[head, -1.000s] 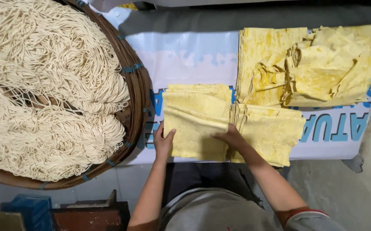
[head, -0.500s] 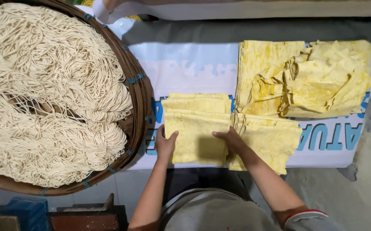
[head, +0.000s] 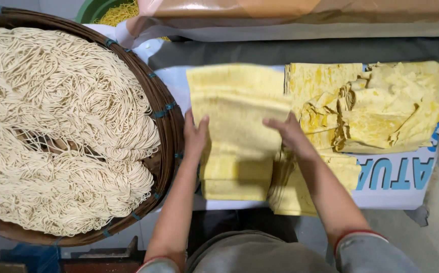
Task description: Catching thin dough sheets from a machine, folding them, and stacking them on a table in a food production environment.
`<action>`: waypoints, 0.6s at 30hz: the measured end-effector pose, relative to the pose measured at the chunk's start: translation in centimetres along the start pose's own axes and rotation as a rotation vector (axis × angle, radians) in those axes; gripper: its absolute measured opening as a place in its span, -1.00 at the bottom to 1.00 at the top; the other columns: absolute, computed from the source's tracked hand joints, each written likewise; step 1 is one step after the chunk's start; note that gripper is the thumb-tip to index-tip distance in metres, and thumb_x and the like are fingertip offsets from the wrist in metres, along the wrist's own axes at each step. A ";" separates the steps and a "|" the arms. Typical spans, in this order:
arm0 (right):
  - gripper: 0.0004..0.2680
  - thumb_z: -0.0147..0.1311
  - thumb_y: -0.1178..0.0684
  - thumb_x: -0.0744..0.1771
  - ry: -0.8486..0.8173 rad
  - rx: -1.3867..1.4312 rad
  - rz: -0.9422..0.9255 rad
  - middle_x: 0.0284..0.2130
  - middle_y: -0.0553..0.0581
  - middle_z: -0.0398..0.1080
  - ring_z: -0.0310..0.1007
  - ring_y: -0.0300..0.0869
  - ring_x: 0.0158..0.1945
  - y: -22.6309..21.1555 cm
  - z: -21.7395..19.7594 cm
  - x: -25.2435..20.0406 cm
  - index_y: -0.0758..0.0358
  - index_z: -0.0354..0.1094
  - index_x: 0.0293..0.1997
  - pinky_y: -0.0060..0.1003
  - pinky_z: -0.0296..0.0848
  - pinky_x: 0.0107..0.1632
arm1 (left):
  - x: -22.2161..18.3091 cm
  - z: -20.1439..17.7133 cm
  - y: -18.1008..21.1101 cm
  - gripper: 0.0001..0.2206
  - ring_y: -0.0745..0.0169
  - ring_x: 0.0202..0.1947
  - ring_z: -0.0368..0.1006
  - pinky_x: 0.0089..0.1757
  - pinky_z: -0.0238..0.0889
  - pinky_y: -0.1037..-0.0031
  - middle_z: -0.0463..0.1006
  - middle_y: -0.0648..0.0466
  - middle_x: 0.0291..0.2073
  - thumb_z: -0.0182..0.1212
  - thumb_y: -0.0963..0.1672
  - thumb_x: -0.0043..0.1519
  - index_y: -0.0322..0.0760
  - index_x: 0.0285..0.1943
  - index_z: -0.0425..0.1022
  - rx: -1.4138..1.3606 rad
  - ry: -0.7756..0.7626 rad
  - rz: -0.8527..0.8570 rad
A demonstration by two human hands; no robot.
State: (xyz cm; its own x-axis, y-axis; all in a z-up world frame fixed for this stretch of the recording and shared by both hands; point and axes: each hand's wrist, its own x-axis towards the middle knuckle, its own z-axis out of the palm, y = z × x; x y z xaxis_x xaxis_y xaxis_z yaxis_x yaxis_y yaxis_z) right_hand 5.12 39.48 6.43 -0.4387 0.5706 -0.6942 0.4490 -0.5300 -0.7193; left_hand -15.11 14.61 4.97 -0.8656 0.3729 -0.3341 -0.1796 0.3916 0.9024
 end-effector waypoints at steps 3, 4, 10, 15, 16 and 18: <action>-0.51 0.54 0.16 0.14 -0.044 0.075 -0.082 -0.19 0.29 0.51 0.59 0.13 -0.16 0.8 0.6 11.2 0.39 0.33 0.10 0.11 0.60 -0.19 | 6.3 2.8 1.2 -0.62 -0.16 0.27 0.35 0.25 0.14 0.05 0.46 -0.19 0.14 0.14 -0.11 0.38 -0.20 0.38 0.27 -0.046 -0.020 -0.105; -0.53 0.53 0.15 0.16 -0.094 0.097 -0.103 -0.18 0.27 0.53 0.61 0.17 -0.13 2.0 0.7 15.8 0.38 0.37 0.10 0.10 0.62 -0.20 | 8.4 3.5 0.9 -0.64 -0.17 0.23 0.43 0.20 0.26 0.08 0.54 -0.14 0.11 0.13 -0.08 0.37 -0.08 0.35 0.30 -0.005 0.008 -0.185; -0.60 0.54 0.20 0.13 -0.067 0.102 -0.118 -0.25 0.22 0.55 0.64 0.13 -0.16 4.0 3.4 23.7 0.35 0.47 0.00 0.07 0.64 -0.17 | 16.7 7.9 -8.5 -0.68 -0.07 0.15 0.51 0.13 0.37 0.14 0.61 -0.06 0.03 0.21 -0.06 0.33 0.00 0.26 0.35 0.142 -0.020 -0.263; -0.62 0.55 0.11 0.16 0.148 -0.140 -0.275 -0.25 0.21 0.54 0.62 0.02 -0.13 3.2 4.1 20.1 0.26 0.44 -0.01 -0.08 0.58 -0.10 | 15.1 7.4 -7.1 -0.64 -0.06 0.10 0.54 0.11 0.42 0.18 0.60 -0.03 0.00 0.33 -0.02 0.24 -0.02 0.19 0.42 0.187 0.041 -0.282; -0.61 0.56 0.06 0.17 0.285 -0.363 -0.428 -0.21 0.23 0.53 0.58 0.03 -0.06 2.1 4.9 18.9 0.22 0.42 -0.01 -0.12 0.51 -0.03 | 15.3 7.4 -7.3 -0.59 -0.17 0.09 0.54 0.11 0.43 0.13 0.57 -0.13 0.01 0.39 0.00 0.20 -0.10 0.19 0.43 0.219 0.060 -0.220; -0.59 0.51 0.11 0.19 0.336 -0.498 -0.501 -0.14 0.41 0.43 0.44 0.26 0.02 1.9 5.9 13.2 0.39 0.35 0.02 0.07 0.39 0.08 | 12.1 5.4 -5.9 -0.57 -0.27 0.09 0.52 0.10 0.41 0.07 0.54 -0.23 0.01 0.39 -0.02 0.20 -0.23 0.19 0.43 0.210 0.085 -0.190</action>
State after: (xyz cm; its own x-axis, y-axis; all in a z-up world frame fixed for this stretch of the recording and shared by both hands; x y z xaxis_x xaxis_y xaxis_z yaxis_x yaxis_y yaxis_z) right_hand -4.41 42.29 -4.28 -0.4579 0.8689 -0.1879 0.5909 0.1395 -0.7946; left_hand -22.01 21.40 -5.88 -0.8632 0.2082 -0.4600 -0.2494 0.6163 0.7470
